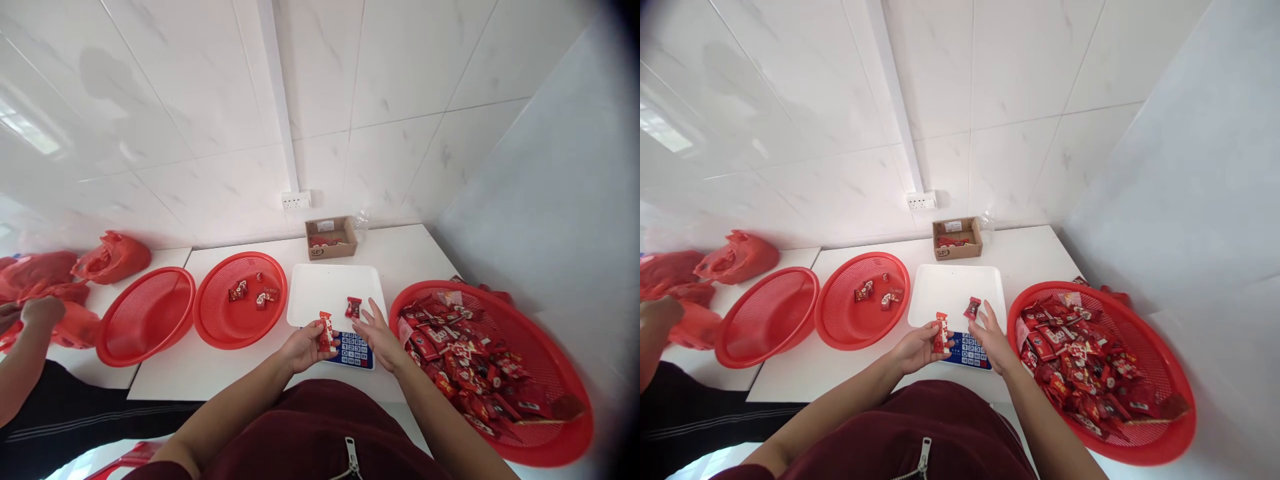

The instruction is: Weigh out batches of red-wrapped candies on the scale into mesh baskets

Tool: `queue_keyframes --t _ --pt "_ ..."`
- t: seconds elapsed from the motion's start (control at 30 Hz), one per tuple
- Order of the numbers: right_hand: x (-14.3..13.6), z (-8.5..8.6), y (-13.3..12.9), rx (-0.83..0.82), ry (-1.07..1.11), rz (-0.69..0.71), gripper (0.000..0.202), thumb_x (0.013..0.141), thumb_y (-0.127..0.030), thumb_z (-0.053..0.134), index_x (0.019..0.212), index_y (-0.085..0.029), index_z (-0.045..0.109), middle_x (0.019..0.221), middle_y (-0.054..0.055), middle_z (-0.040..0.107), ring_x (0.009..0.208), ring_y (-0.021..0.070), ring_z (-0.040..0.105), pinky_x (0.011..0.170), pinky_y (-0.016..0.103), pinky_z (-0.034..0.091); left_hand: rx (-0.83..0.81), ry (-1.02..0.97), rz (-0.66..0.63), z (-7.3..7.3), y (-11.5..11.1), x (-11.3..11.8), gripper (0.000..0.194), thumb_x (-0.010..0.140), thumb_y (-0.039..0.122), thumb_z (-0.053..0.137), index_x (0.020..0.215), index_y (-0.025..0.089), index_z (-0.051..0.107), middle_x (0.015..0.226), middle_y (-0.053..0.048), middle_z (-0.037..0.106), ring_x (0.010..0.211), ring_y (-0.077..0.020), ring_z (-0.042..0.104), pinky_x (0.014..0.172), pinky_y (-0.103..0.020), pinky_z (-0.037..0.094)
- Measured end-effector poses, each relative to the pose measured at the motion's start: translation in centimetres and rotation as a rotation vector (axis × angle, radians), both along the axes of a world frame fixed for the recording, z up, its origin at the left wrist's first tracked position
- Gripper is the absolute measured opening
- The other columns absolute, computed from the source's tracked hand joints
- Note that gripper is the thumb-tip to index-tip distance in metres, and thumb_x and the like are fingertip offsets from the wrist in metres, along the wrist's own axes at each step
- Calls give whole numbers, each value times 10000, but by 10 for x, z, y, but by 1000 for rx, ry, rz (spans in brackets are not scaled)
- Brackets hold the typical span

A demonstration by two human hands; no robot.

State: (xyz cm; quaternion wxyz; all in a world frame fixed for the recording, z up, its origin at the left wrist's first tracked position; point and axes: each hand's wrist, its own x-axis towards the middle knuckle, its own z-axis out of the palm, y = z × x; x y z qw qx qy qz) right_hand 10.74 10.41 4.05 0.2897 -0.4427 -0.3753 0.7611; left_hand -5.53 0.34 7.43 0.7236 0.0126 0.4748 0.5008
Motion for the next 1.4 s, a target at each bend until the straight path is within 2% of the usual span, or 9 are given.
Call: queue_keyframes --t 0.17,0.3,0.4,0.7,0.97,1.07,1.23,1.3,1.4 --pt "-6 5 -26 -29 -94 337 587 676 -490 692 1157 -224 485 1104 92 609 995 203 608 864 344 501 17 29 -26 -2 -7 -4 137 867 233 533 976 203 458 867 -23 638 749 -157 656 735 -361 523" --pt "-17 10 -47 80 -224 521 442 713 -506 641 1003 -198 513 862 43 630 784 182 623 658 318 519 20 34 -33 -7 -9 1 129 860 267 549 921 206 453 800 4 611 671 -133 632 769 -397 511" --pt "-23 9 -53 104 -270 499 404 718 -490 623 970 -199 502 808 14 608 674 149 601 578 285 492 9 43 -58 -10 -9 4 139 876 319 525 916 207 454 785 4 602 631 -126 617 762 -404 507" --pt "-21 8 -50 98 -232 403 316 695 -456 631 830 -196 512 752 -20 587 650 134 584 549 254 447 -37 74 -117 -15 -1 -4 266 845 455 530 965 225 468 906 -26 604 664 -163 622 721 -405 500" --pt "-15 10 -28 -26 -193 113 348 684 -466 680 872 -214 532 797 9 652 669 146 632 558 237 452 -90 82 -20 5 26 -21 355 901 485 414 1112 212 497 1283 -122 476 1109 -226 534 846 -369 479" --pt "-13 4 -28 -61 -206 83 305 713 -413 677 907 -216 550 822 18 667 650 134 630 519 215 443 -145 96 -38 2 18 -24 364 899 454 430 1151 199 500 1295 -139 476 1076 -237 556 836 -377 480" --pt "-15 4 -23 -114 -183 45 202 742 -338 671 869 -219 569 759 1 662 611 117 624 482 192 443 -175 -1 -57 -6 -14 -31 263 843 320 560 1039 145 560 929 -92 653 769 -175 645 762 -306 485" --pt "-18 11 -15 -100 -108 24 237 742 -340 671 927 -230 574 812 11 673 684 136 647 552 216 495 -193 -2 -13 -9 -26 -36 235 830 296 579 1009 144 570 863 -73 663 729 -159 645 740 -286 485" --pt "-17 21 2 -29 -51 -15 436 745 -365 652 1146 -263 514 1086 51 649 909 171 649 732 277 537 -223 7 55 -13 -38 -43 227 829 270 579 1019 147 572 858 -68 668 722 -153 650 723 -276 488"
